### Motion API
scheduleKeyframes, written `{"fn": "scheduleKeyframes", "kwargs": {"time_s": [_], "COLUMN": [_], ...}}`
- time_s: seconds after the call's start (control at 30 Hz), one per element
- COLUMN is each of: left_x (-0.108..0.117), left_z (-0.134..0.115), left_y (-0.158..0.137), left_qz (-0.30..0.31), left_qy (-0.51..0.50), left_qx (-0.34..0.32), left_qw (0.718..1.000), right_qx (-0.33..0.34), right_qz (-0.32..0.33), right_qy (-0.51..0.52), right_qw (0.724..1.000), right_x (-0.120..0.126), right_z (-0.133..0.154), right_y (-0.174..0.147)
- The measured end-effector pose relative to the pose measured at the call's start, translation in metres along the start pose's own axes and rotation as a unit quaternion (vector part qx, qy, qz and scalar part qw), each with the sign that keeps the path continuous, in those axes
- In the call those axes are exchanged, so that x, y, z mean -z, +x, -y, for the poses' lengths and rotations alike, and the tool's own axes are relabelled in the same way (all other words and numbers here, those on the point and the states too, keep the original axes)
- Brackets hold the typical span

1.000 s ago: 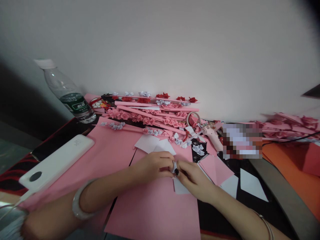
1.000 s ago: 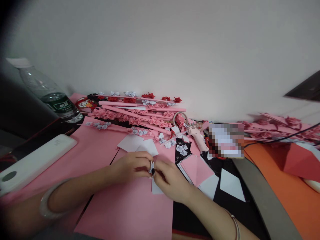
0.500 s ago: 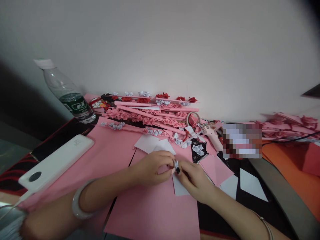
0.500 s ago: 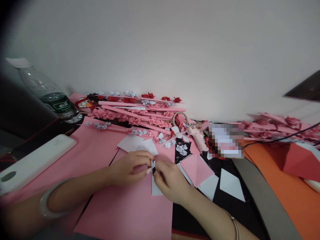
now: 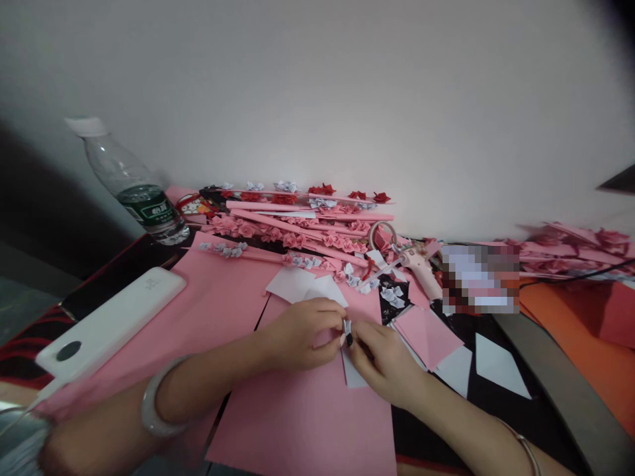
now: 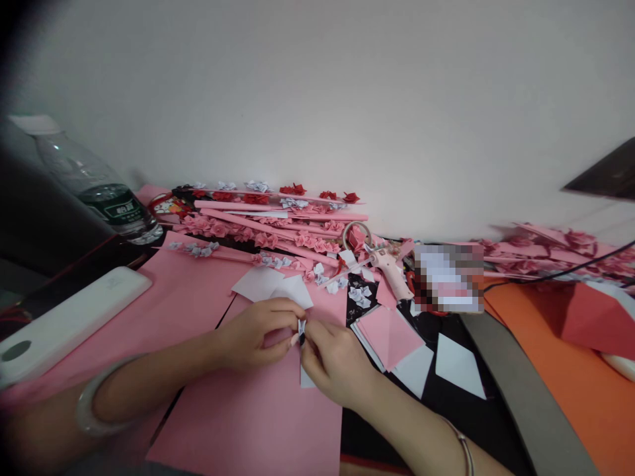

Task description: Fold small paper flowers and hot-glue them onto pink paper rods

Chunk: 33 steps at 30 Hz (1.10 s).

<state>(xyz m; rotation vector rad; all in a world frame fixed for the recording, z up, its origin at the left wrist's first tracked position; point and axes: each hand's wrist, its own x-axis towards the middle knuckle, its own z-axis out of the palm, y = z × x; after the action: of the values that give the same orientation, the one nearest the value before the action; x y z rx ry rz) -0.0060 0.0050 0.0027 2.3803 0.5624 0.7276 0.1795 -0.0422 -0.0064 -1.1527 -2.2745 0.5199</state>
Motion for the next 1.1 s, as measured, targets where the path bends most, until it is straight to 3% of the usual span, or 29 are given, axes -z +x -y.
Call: {"fn": "scheduleKeyframes", "kwargs": {"time_s": [0.43,0.7,0.87,1.1], "left_x": [-0.0032,-0.0016,-0.0027,-0.0019], "left_z": [-0.003,-0.0043,-0.0011,0.0018], "left_y": [-0.0009,-0.002,-0.002,-0.0009], "left_qz": [-0.015,-0.028,0.006,0.008], "left_qy": [-0.001,0.076,0.098,0.103], "left_qx": [0.018,0.053,0.059,0.066], "left_qw": [1.0,0.995,0.993,0.993], "right_qx": [-0.004,-0.01,-0.021,-0.044], "right_qz": [0.015,-0.01,-0.016,-0.033], "right_qy": [-0.014,0.0,0.007,0.019], "right_qw": [1.0,1.0,1.0,0.998], "right_x": [-0.0025,-0.0019,-0.0008,-0.0019], "right_z": [0.0019,-0.0012,0.0004,0.0001], "right_y": [-0.0003,-0.0006,0.0012,0.0003]}}
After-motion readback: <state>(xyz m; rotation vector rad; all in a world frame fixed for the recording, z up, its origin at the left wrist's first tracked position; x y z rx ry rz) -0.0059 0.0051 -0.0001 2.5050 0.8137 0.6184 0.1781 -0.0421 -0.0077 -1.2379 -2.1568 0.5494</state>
